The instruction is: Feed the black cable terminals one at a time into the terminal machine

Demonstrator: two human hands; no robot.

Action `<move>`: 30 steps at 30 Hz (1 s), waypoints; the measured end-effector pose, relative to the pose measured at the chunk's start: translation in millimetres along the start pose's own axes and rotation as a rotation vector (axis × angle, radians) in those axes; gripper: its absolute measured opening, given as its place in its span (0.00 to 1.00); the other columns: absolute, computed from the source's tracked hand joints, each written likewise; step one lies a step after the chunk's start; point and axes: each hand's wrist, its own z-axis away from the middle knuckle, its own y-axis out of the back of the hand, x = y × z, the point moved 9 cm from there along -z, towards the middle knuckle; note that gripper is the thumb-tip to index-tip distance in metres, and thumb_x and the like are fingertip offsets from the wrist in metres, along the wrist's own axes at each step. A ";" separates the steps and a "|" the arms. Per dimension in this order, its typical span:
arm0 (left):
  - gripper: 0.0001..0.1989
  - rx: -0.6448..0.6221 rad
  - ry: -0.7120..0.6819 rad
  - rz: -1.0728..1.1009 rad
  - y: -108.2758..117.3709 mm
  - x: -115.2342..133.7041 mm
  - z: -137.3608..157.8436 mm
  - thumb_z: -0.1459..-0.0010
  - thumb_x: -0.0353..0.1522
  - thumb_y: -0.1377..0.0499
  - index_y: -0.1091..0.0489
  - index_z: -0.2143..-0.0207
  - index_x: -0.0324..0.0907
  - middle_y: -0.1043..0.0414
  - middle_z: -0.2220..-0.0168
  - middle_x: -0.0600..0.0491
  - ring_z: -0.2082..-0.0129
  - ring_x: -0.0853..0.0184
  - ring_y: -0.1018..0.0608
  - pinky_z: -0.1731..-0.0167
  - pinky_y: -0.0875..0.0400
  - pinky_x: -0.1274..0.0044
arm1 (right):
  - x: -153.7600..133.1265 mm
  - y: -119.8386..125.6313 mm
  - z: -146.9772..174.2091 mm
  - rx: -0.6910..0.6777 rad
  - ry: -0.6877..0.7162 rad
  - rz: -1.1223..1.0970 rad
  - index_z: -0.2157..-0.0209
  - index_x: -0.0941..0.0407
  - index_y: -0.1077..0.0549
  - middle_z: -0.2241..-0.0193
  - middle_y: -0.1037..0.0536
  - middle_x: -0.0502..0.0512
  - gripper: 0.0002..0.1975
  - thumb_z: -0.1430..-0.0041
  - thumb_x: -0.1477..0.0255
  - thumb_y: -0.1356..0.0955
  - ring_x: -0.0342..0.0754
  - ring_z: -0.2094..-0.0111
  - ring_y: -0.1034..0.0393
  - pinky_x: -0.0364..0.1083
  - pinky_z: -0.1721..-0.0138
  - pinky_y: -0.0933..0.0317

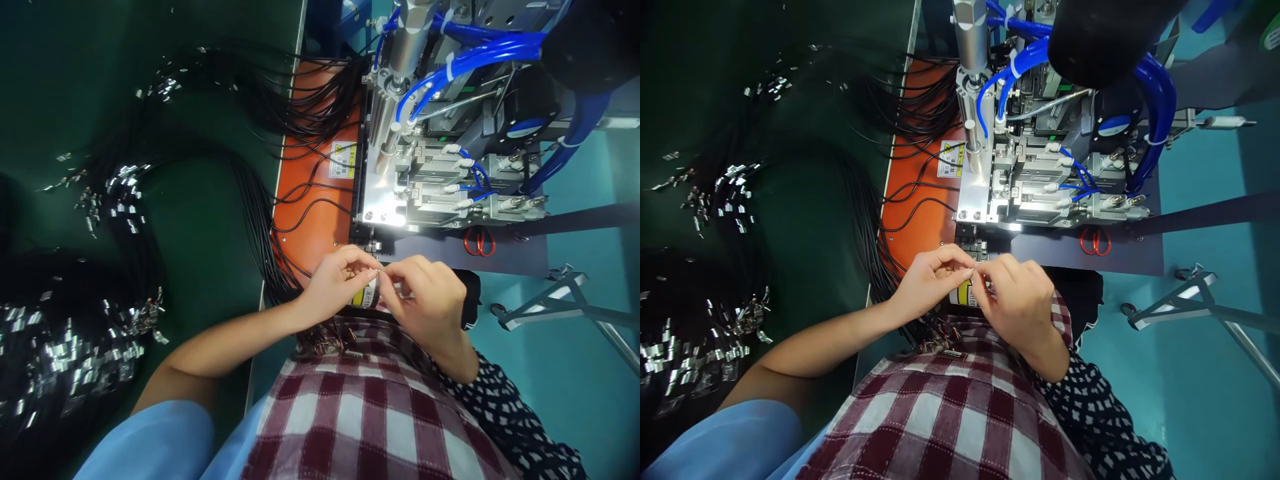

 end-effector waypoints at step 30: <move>0.08 0.044 0.179 0.277 -3.6 -13.3 2.4 0.49 0.31 0.34 0.30 0.70 0.37 0.36 0.78 0.60 0.80 0.78 0.38 0.79 0.46 0.83 | 45.6 -48.3 13.1 -0.032 -0.570 -0.876 0.73 0.56 0.27 0.78 0.30 0.46 0.04 0.46 0.73 0.29 0.40 0.78 0.40 0.41 0.76 0.45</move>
